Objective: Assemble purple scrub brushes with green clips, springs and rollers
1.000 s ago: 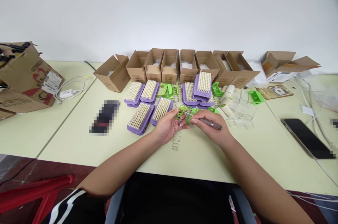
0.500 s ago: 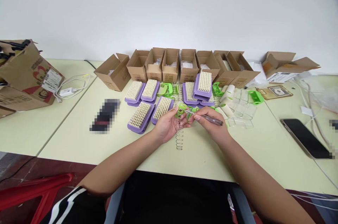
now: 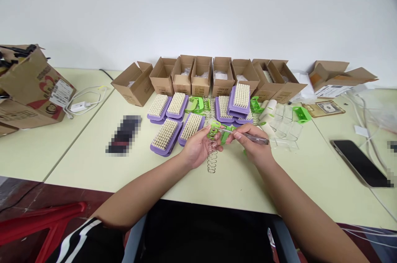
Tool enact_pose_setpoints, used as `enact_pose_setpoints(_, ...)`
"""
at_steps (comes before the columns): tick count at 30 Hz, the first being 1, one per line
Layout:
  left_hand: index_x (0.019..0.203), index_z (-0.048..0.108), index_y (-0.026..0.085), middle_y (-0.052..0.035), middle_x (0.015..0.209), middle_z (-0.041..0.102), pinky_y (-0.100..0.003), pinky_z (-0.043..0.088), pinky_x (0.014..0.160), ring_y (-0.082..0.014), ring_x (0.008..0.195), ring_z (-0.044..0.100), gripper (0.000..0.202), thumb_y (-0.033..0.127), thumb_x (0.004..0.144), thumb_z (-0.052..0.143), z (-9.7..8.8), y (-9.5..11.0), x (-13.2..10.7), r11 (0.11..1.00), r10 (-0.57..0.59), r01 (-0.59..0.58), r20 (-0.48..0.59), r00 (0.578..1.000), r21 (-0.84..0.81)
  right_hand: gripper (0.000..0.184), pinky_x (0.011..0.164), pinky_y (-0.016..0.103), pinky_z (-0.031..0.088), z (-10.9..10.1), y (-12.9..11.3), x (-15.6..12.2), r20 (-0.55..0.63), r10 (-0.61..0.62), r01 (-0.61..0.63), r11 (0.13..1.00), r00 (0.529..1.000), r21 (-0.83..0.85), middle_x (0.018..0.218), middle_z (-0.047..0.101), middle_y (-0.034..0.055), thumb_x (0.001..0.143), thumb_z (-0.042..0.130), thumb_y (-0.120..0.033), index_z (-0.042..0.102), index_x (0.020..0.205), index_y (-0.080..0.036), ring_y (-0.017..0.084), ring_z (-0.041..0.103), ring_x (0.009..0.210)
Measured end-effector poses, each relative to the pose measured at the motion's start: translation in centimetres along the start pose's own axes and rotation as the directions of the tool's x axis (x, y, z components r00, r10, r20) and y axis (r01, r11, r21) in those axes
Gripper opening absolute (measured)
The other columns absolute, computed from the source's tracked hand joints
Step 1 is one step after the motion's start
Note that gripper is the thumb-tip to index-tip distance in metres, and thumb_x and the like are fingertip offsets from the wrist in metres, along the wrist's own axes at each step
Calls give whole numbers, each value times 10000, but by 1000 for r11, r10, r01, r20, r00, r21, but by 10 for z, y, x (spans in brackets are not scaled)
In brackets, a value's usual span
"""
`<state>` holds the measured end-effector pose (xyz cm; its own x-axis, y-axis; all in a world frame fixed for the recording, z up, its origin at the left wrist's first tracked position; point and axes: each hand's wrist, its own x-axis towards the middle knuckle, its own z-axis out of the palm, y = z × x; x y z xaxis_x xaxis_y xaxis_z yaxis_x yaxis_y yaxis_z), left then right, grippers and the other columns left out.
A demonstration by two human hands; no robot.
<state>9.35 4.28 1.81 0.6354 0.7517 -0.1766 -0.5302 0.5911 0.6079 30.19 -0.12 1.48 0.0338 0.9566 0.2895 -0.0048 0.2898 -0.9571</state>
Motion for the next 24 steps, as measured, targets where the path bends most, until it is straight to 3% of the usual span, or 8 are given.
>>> enact_pose_setpoints(14, 1113, 765, 109, -25, 860, 539, -303, 539, 700, -141, 687, 502, 300, 388, 1060, 671, 1, -2, 0, 1000, -19, 18, -9, 1000, -19, 162, 747, 405, 579, -13, 9, 3, -71, -45, 49, 998, 996, 51, 830, 810, 21, 1009, 811, -408, 762, 936, -272, 249, 780, 777)
enact_pose_setpoints(24, 1099, 762, 136, -25, 903, 553, -317, 552, 722, -142, 722, 537, 326, 441, 988, 792, -4, -8, 3, 998, 38, -38, 0, 999, 44, 128, 744, 429, 661, -6, 0, 1, 2, -26, 26, 994, 1000, 110, 875, 826, 33, 1025, 795, -385, 797, 965, -272, 256, 809, 797)
